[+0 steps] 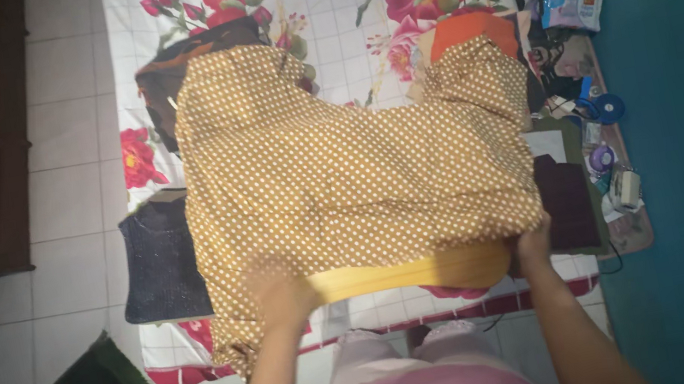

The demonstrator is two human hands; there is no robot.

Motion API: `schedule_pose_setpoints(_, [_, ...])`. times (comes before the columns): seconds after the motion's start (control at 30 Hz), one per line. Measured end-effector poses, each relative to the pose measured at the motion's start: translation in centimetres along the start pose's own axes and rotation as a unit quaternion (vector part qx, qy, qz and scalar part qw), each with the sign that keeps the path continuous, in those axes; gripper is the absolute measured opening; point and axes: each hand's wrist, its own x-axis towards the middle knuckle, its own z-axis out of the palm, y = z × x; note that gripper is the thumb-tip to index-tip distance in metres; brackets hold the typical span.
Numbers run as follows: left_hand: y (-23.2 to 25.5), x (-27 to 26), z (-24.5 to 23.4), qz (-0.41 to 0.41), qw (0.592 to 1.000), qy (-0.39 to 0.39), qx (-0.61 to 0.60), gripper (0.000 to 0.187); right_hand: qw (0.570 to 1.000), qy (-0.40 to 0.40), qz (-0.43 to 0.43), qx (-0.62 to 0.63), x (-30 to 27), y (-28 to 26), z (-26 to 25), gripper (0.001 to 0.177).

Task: The person folds several pieces of clothing including a dark top, a polka-dot garment, dark shorts, and a light-colored shirt on a yellow lap desk placed on a bed.

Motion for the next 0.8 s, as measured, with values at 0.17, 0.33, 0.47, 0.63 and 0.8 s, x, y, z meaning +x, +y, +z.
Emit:
schedule_pose_setpoints(0.17, [6.6,5.3,6.8,0.079,0.996,0.029,-0.012,0.086,0.973,-0.018,0.038,0.229,4.5,-3.2,-0.6,0.039])
schedule_pose_setpoints(0.33, [1.8,9.6,14.1,0.099,0.977,0.176,-0.067,0.083,0.871,0.019,0.040,0.489,10.3,-11.7,-6.5,0.037])
schedule_pose_setpoints(0.47, [1.9,5.9,9.6,0.060,0.994,0.092,-0.020,0.085,0.872,-0.063,0.072,0.480,12.8,-14.4,-9.1,0.049])
schedule_pose_setpoints(0.63, [2.2,-1.1,8.0,0.081,0.988,0.040,-0.129,0.087,0.938,0.024,-0.115,0.327,13.9,-14.6,-19.0,0.054])
schedule_pose_setpoints(0.8, [3.8,-4.6,13.6,0.148,0.978,0.134,-0.061,0.073,0.961,0.253,-0.101,-0.044,12.8,-12.4,-19.5,0.059])
